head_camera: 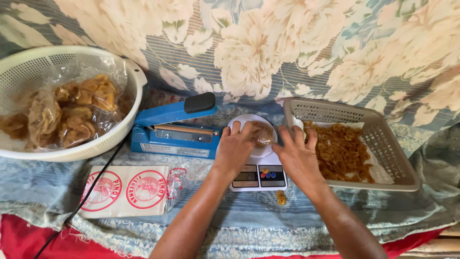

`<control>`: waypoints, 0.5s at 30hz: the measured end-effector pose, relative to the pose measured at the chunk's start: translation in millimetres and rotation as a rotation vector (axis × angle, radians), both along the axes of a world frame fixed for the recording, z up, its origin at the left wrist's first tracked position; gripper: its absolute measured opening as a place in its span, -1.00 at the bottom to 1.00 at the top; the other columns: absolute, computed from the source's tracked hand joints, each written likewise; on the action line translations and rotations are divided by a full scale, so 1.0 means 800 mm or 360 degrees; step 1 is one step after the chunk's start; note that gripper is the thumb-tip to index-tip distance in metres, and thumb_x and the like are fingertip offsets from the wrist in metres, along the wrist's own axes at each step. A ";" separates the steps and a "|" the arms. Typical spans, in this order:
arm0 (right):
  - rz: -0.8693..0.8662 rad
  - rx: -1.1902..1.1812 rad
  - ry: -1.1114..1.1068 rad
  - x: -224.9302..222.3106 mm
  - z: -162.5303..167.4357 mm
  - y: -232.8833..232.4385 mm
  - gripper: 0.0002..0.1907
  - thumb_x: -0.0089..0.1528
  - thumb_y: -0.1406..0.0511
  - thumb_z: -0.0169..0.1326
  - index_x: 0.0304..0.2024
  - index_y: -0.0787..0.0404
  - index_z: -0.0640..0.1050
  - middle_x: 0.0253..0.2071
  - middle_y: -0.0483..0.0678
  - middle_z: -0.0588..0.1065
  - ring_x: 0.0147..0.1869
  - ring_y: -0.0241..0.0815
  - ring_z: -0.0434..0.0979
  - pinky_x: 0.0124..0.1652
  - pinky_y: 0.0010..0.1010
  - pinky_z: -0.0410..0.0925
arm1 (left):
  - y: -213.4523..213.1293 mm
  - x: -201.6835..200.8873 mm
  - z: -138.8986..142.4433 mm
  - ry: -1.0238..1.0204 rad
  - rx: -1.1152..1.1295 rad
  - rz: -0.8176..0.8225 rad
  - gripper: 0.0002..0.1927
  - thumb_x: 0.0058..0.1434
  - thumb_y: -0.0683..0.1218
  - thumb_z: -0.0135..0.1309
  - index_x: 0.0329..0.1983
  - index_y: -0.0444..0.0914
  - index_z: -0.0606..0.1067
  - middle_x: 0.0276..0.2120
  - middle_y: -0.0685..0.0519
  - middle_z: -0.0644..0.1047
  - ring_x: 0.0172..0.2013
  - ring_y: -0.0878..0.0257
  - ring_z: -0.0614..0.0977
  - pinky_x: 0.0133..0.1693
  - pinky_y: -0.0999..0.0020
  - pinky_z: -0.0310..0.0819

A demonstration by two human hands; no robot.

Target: The person weighs dried food items on a digital scale, places them into small plastic bags, and seals the bags using a handheld heat sealer. The sealed packages are then placed into a white colander.

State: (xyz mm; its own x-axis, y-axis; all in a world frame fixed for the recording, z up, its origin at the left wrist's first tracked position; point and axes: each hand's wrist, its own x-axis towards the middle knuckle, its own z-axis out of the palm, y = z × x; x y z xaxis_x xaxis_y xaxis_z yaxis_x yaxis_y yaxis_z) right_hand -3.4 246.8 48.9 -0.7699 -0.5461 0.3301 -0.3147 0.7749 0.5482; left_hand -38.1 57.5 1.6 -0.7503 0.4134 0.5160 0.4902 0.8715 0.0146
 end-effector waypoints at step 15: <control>0.0588 -0.0957 -0.0646 -0.010 0.131 0.052 -0.85 0.21 0.24 0.22 -0.29 0.20 0.60 -0.25 -0.04 0.54 -0.14 -0.01 0.53 -0.11 -0.16 0.28 | -0.016 0.020 0.119 -0.0093 0.1000 -0.0667 -0.86 0.18 -0.18 0.23 -0.32 -0.35 0.51 -0.26 -0.13 0.55 -0.23 -0.13 0.60 -0.22 0.06 0.48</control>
State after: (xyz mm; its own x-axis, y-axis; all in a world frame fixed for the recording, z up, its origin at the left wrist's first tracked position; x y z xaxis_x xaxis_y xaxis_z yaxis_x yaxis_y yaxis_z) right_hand -11.2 288.7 153.5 -0.6974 -0.6064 0.3820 -0.6924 0.7078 -0.1405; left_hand -22.5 44.9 96.9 -0.6283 0.3113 0.7130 0.7619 0.4315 0.4830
